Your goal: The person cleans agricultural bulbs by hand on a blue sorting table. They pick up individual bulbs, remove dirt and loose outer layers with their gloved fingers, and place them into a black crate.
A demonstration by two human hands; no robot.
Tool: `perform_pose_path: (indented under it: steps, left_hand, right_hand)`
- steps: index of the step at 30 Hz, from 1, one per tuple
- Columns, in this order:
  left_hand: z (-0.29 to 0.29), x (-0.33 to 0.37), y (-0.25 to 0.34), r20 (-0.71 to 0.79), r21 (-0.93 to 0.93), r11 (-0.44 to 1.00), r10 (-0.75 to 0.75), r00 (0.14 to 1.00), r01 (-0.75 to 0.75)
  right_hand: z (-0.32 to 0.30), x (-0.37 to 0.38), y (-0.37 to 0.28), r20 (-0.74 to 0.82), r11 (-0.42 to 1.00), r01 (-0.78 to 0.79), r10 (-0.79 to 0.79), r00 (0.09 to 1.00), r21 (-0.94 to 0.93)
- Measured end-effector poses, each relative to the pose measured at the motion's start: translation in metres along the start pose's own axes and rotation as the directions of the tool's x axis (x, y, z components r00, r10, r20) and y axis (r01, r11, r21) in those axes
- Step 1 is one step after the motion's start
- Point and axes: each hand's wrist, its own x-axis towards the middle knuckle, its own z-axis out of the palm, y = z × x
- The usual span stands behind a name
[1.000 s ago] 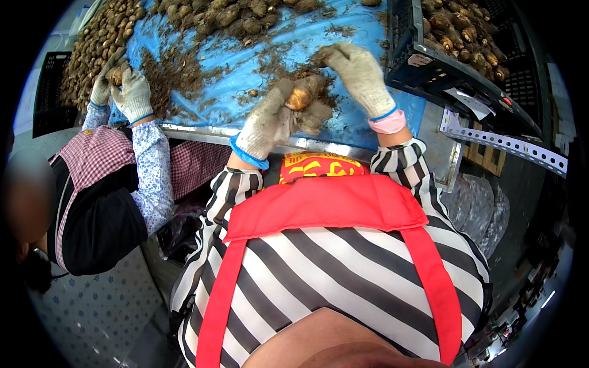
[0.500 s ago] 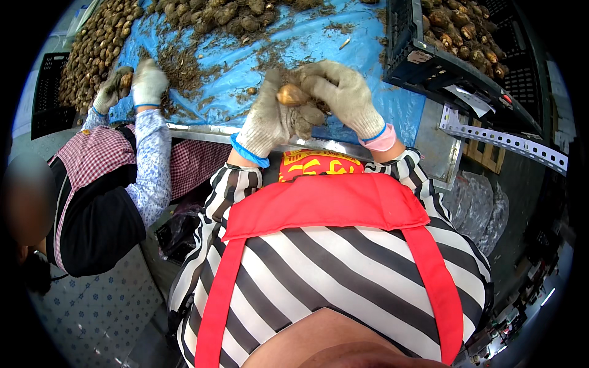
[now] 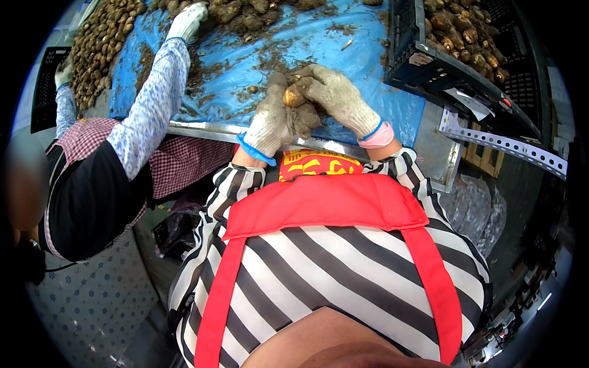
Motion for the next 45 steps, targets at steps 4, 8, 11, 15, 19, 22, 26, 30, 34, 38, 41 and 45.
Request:
perform_pose_path:
  steps: [4, 8, 11, 15, 19, 22, 26, 30, 34, 38, 41, 45]
  left_hand:
    - [-0.002, -0.002, 0.006, 0.072, 0.052, 0.999, -0.006, 0.997, 0.002]
    - [0.014, -0.002, 0.005, -0.051, 0.016, 0.999, 0.052, 0.997, -0.051]
    - [0.017, -0.007, 0.007, 0.130, 0.058, 0.998, 0.024, 0.991, -0.032]
    - [-0.007, 0.013, 0.003, 0.029, -0.085, 0.986, -0.142, 0.990, 0.144]
    - [0.002, 0.003, 0.000, 0.131, 0.049, 0.998, 0.030, 0.991, -0.037]
    - [0.018, -0.002, -0.001, 0.084, -0.002, 0.989, 0.148, 0.985, -0.149]
    - [0.030, -0.004, 0.013, 0.101, 0.188, 0.981, 0.020, 0.995, -0.039]
    - [0.015, 0.001, 0.006, 0.172, 0.136, 0.985, 0.078, 0.982, -0.102]
    - [-0.028, 0.019, 0.016, 0.219, -0.195, 0.977, -0.039, 0.975, 0.083]
    - [0.031, -0.002, 0.125, -0.447, -0.118, 0.834, 0.440, 0.779, -0.539]
    - [0.056, -0.048, 0.235, -0.280, 0.146, 0.626, 0.769, 0.575, -0.766]
    - [0.071, -0.108, 0.329, -0.046, 0.430, 0.304, 0.948, 0.316, -0.850]
  right_hand:
    - [0.023, 0.005, 0.036, -0.084, 0.956, 0.056, -0.033, 0.996, 0.287]
    - [0.030, 0.012, 0.046, -0.072, 0.800, 0.044, -0.002, 0.997, 0.599]
    - [0.016, 0.005, 0.037, -0.109, 0.900, 0.248, -0.223, 0.969, 0.359]
    - [0.010, -0.001, 0.013, -0.134, 0.907, 0.175, -0.132, 0.982, 0.384]
    - [0.008, -0.001, 0.014, -0.093, 0.883, 0.063, -0.022, 0.995, 0.466]
    - [0.012, 0.003, 0.022, -0.052, 0.818, 0.044, -0.017, 0.998, 0.573]
    - [0.009, 0.006, 0.031, -0.095, 0.808, 0.070, -0.018, 0.995, 0.585]
    - [0.007, 0.015, 0.046, -0.204, 0.747, 0.093, 0.059, 0.977, 0.658]
    - [-0.005, 0.016, 0.059, -0.292, 0.734, 0.097, 0.143, 0.946, 0.672]
    - [-0.012, 0.011, 0.065, -0.268, 0.729, 0.061, 0.172, 0.948, 0.682]
    - [-0.017, -0.002, 0.074, -0.306, 0.759, 0.089, 0.149, 0.940, 0.645]
    - [-0.004, -0.006, 0.075, -0.305, 0.863, 0.010, 0.168, 0.937, 0.506]
